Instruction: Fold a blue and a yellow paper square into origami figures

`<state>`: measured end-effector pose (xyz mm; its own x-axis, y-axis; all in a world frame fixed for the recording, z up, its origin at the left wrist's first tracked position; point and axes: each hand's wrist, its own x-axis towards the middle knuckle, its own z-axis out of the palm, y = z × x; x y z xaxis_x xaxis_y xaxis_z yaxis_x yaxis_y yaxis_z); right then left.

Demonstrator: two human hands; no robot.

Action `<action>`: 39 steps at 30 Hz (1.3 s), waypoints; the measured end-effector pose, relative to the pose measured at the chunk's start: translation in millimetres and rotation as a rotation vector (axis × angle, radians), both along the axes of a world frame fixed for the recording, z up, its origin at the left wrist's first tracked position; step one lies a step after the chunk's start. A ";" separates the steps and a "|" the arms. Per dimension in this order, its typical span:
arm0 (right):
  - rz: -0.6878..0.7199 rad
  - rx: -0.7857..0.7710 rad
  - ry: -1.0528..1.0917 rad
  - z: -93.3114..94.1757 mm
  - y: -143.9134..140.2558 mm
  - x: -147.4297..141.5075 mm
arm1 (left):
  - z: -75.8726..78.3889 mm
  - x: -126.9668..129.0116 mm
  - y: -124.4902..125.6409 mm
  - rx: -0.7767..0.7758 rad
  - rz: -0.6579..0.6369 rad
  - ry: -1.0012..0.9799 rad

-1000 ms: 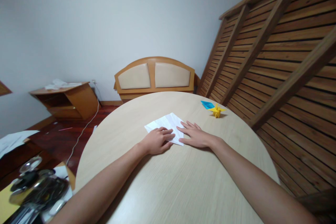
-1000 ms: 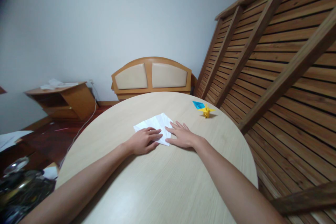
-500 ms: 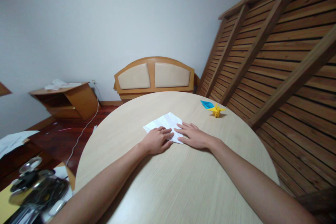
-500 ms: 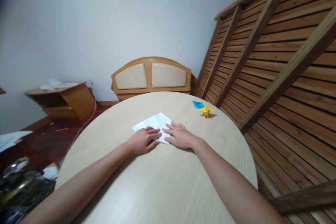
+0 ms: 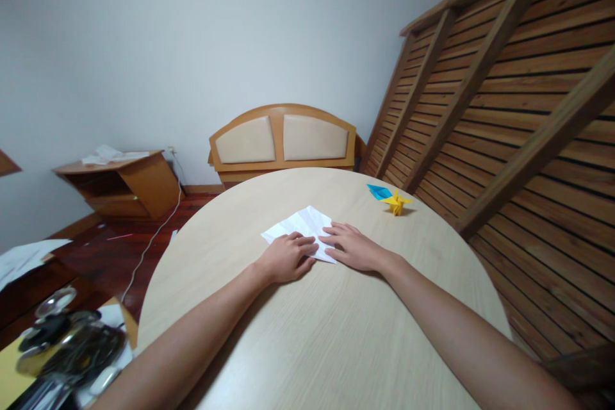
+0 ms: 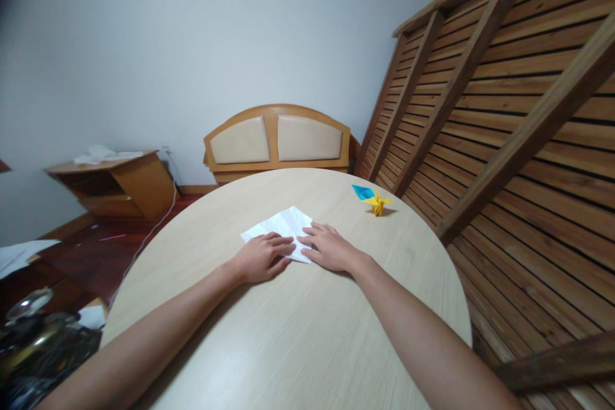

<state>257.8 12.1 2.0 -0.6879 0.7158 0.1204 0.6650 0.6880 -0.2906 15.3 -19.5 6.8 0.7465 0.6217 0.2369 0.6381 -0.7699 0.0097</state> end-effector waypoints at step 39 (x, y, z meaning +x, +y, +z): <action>0.136 0.023 0.083 14.0 -7.2 0.3 | 0.2 0.8 0.9 -0.006 0.017 -0.015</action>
<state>258.1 5.0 16.0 -0.7654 0.6132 0.1955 0.5398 0.7770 -0.3239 16.1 -18.7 7.0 0.7325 0.6356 0.2440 0.6507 -0.7590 0.0238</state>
